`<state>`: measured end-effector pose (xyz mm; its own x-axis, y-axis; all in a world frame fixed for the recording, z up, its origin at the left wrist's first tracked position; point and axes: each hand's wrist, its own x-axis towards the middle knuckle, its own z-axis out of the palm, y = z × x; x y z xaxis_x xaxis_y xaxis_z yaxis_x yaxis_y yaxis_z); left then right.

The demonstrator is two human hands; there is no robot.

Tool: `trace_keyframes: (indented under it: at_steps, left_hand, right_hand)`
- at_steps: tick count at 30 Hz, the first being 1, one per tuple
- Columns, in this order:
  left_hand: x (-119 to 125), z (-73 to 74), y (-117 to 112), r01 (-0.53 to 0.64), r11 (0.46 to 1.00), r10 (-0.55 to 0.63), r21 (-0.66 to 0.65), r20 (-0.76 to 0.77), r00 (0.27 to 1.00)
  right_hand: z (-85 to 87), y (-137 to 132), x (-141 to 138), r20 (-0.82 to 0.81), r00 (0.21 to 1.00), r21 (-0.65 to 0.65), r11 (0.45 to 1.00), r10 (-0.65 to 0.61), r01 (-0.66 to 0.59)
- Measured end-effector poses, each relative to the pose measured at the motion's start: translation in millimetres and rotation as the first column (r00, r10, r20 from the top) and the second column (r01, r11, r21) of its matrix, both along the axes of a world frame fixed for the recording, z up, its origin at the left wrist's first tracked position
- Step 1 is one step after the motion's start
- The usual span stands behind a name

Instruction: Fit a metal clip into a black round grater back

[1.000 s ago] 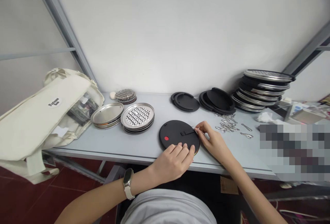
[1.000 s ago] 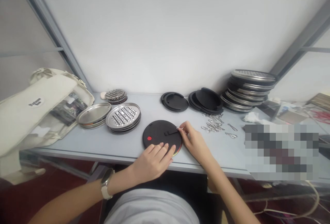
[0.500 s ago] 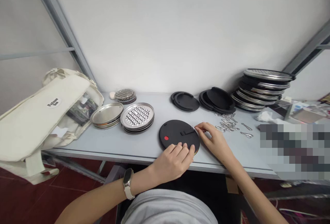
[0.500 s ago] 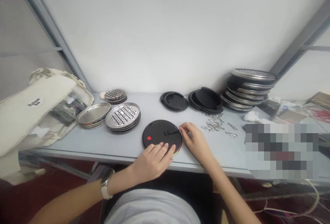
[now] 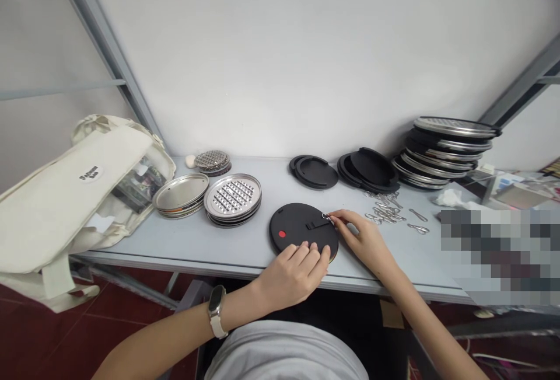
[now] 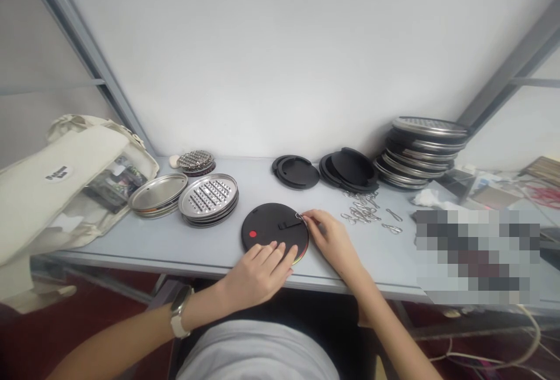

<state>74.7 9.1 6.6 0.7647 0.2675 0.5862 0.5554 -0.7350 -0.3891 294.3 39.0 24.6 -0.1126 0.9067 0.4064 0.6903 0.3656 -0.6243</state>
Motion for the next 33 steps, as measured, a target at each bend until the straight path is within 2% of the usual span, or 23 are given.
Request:
trace_keyframes:
  at_steps: [13, 33]
  left_hand:
    - [-0.1, -0.9, 0.2, 0.002, 1.000, -0.002, -0.010, -0.008, 1.000]
    - [-0.4, -0.6, 0.0, 0.005, 1.000, -0.005, -0.012, -0.011, 1.000]
  right_hand:
    - [-4.0, 2.1, -0.1, 0.021, 1.000, -0.006, 1.000, 0.003, -0.002]
    - [-1.2, -1.4, -2.2, 0.060, 0.998, -0.010, 1.000, 0.013, -0.012]
